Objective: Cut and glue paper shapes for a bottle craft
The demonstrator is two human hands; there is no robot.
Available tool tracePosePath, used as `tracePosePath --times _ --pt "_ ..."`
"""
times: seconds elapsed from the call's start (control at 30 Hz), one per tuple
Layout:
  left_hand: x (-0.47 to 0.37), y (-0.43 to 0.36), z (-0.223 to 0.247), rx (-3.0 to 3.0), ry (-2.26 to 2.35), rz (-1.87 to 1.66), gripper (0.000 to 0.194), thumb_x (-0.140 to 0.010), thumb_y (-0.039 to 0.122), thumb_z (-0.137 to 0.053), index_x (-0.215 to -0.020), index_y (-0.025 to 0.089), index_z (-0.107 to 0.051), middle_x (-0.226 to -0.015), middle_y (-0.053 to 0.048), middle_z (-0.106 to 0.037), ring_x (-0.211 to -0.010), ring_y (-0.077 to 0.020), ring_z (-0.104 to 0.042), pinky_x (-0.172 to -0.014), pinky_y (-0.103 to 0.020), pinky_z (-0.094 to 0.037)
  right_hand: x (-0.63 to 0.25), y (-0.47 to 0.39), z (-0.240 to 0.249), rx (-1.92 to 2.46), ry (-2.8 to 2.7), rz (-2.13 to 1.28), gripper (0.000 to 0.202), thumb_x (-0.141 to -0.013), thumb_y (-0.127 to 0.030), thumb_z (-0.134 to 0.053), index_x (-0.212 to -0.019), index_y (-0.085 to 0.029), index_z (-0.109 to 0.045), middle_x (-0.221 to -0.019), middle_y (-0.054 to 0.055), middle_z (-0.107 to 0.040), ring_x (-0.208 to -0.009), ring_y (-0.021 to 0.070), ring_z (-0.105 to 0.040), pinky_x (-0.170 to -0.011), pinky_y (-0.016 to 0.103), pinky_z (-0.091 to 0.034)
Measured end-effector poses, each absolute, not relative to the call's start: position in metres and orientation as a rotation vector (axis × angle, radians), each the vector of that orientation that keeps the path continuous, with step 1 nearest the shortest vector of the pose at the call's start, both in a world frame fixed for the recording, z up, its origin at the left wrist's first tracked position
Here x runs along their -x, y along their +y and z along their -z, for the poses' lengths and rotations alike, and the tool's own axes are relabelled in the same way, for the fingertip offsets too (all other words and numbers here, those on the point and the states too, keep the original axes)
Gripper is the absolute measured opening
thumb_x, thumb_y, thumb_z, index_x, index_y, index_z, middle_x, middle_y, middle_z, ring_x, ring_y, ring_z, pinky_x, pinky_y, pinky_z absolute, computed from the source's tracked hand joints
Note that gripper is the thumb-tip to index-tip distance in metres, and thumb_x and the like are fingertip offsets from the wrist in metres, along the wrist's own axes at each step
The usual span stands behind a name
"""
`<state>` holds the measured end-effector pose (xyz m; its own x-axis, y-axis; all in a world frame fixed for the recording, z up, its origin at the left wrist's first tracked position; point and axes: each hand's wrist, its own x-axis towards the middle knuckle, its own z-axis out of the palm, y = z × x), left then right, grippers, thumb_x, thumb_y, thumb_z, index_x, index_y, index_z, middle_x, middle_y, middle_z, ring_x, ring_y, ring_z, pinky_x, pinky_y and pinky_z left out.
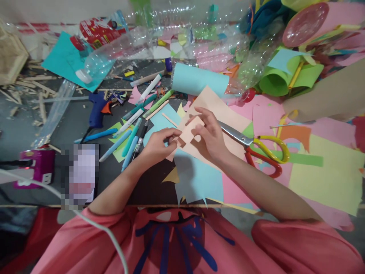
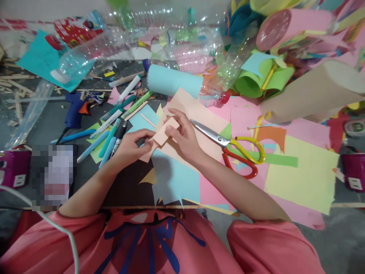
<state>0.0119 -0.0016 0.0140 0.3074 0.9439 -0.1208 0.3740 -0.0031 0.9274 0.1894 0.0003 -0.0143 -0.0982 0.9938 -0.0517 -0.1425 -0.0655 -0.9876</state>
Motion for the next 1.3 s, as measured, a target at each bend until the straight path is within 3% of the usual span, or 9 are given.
tracePosePath --times 0.17,0.3,0.5,0.7,0.83,1.0,1.17,1.3 --pt "-0.009 0.002 -0.011 -1.434 1.159 -0.776 0.009 -0.072 0.023 -0.062 -0.078 0.019 -0.068 -0.076 0.0 -0.067 -0.074 -0.0142 -0.062 -0.073 -0.026 -0.049 -0.19 0.001 0.013 1.063 -1.153 -1.39 0.025 -0.077 -0.042 -0.073 -0.095 -0.027 -0.067 -0.085 0.0 -0.062 -0.085 0.0173 -0.062 -0.07 0.03 -0.05" --pt "-0.008 0.005 -0.008 -1.201 1.097 -0.906 0.03 -0.063 0.029 -0.076 -0.091 0.019 -0.067 -0.089 -0.002 -0.069 -0.08 -0.0158 -0.065 -0.069 -0.025 -0.053 -0.19 0.004 0.013 1.04 -0.904 -1.483 0.022 -0.073 -0.041 -0.076 -0.087 -0.027 -0.066 -0.084 -0.002 -0.059 -0.062 0.0112 -0.053 -0.054 0.027 -0.048" --pt "-0.006 0.011 0.001 -1.044 1.138 -1.089 0.042 -0.065 0.033 -0.08 -0.099 0.021 -0.06 -0.078 0.002 -0.063 -0.064 -0.0102 -0.061 -0.061 -0.022 -0.053 -0.192 0.007 0.009 1.012 -0.778 -1.459 0.014 -0.069 -0.037 -0.078 -0.074 -0.027 -0.07 -0.074 -0.002 -0.06 -0.066 0.0125 -0.055 -0.059 0.027 -0.051" --pt "0.002 0.018 0.015 -1.099 1.126 -1.304 0.058 -0.065 0.043 -0.084 -0.111 0.025 -0.053 -0.07 0.006 -0.06 -0.06 -0.0099 -0.062 -0.061 -0.022 -0.053 -0.19 -0.006 0.006 0.767 -1.04 -1.838 0.039 -0.078 -0.051 -0.071 -0.055 -0.019 -0.07 -0.062 0.003 -0.065 -0.062 0.0144 -0.061 -0.061 0.03 -0.05" --pt "0.001 0.017 0.017 -1.23 1.114 -1.37 0.048 -0.071 0.041 -0.08 -0.108 0.025 -0.054 -0.064 0.007 -0.057 -0.058 -0.0098 -0.062 -0.058 -0.021 -0.052 -0.187 -0.01 0.006 0.682 -1.043 -1.911 0.054 -0.075 -0.054 -0.073 -0.04 -0.018 -0.052 -0.051 -0.001 -0.056 -0.052 0.0104 -0.054 -0.055 0.027 -0.044" --pt "-0.006 0.008 0.009 -1.394 1.132 -1.341 0.038 -0.074 0.03 -0.076 -0.107 0.022 -0.06 -0.064 0.006 -0.058 -0.055 -0.0068 -0.056 -0.052 -0.017 -0.045 -0.186 -0.011 0.007 0.812 -1.016 -1.913 0.038 -0.075 -0.051 -0.074 -0.06 -0.018 -0.061 -0.069 0.002 -0.067 -0.065 0.0122 -0.062 -0.064 0.029 -0.05" --pt "-0.011 -0.002 0.006 -1.521 1.117 -1.252 0.039 -0.079 0.022 -0.07 -0.117 0.021 -0.06 -0.064 0.006 -0.06 -0.054 -0.0053 -0.052 -0.052 -0.016 -0.044 -0.188 -0.012 0.014 0.901 -1.375 -1.582 0.019 -0.079 -0.033 -0.074 -0.083 -0.021 -0.06 -0.073 -0.004 -0.061 -0.057 0.0074 -0.055 -0.057 0.023 -0.045" --pt "-0.01 -0.004 0.011 -1.622 1.119 -1.253 0.036 -0.081 0.021 -0.067 -0.117 0.022 -0.059 -0.087 0.0 -0.068 -0.067 -0.0069 -0.06 -0.055 -0.015 -0.047 -0.19 -0.008 0.013 0.854 -1.636 -1.347 0.009 -0.088 -0.029 -0.063 -0.092 -0.022 -0.067 -0.086 0.001 -0.066 -0.069 0.0108 -0.059 -0.063 0.026 -0.048"
